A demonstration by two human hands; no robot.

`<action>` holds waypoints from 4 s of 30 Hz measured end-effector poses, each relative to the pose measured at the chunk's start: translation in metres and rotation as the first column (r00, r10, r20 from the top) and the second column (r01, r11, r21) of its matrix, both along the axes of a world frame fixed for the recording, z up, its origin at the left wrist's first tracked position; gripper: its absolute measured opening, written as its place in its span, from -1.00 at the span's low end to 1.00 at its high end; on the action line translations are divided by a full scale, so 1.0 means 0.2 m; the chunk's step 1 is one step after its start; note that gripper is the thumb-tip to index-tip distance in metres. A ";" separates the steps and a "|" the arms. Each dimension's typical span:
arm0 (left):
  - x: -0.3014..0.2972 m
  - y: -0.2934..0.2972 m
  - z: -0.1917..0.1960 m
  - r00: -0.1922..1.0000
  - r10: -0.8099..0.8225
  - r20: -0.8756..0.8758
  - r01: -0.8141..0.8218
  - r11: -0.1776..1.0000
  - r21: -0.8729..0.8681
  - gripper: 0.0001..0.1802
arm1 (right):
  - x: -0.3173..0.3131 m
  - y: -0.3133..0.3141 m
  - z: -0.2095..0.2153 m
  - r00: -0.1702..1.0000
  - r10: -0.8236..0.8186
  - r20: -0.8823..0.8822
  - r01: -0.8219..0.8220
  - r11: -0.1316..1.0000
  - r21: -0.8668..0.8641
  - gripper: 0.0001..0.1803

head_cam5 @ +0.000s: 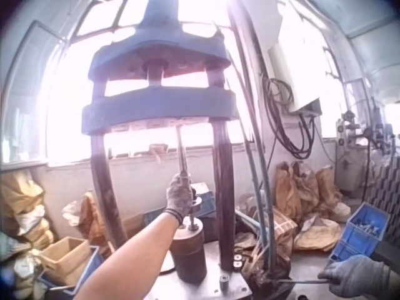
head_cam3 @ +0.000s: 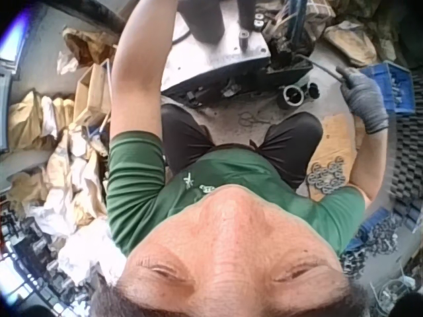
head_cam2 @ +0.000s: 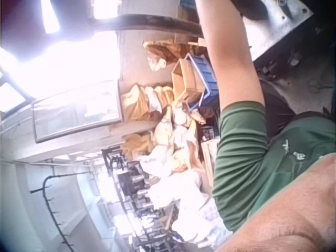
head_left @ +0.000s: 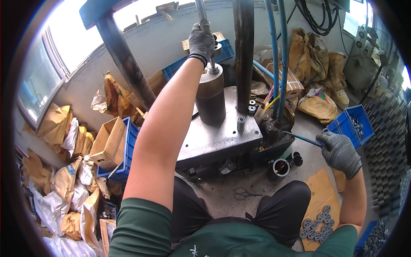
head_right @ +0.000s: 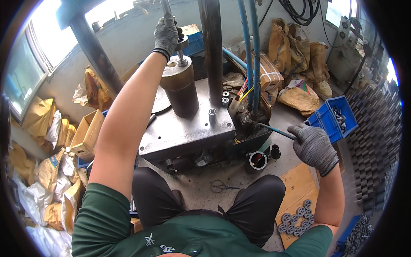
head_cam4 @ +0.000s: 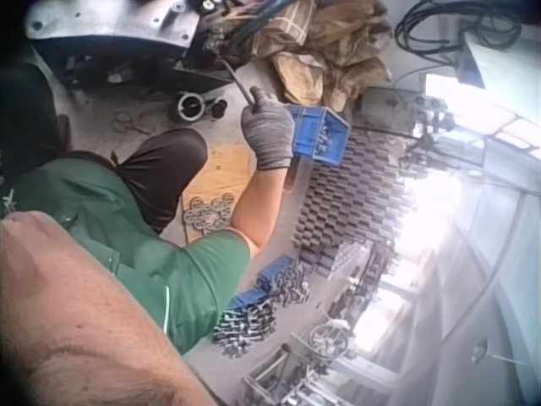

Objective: Assembling metal rods and gears using an industrial press.

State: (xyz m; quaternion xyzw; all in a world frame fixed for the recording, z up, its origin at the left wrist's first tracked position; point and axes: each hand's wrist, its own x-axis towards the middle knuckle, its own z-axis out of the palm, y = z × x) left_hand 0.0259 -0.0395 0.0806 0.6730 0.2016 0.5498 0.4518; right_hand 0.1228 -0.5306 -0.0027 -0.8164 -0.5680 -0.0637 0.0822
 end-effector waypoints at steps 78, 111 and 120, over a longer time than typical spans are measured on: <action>0.05 0.08 -0.03 0.986 -0.134 0.103 0.136 0.991 -0.013 -0.46 | -0.14 -0.30 -0.28 0.969 0.080 -0.233 -0.129 0.971 -0.204 -0.79; 0.03 0.08 -0.04 0.989 -0.122 0.083 0.124 0.992 -0.028 -0.43 | -0.15 -0.27 -0.25 0.954 0.009 -0.299 -0.070 0.978 -0.194 -0.77; 0.03 0.08 -0.06 0.987 -0.127 0.099 0.130 0.991 -0.024 -0.42 | -0.14 -0.28 -0.26 0.954 0.038 -0.299 -0.085 0.986 -0.144 -0.74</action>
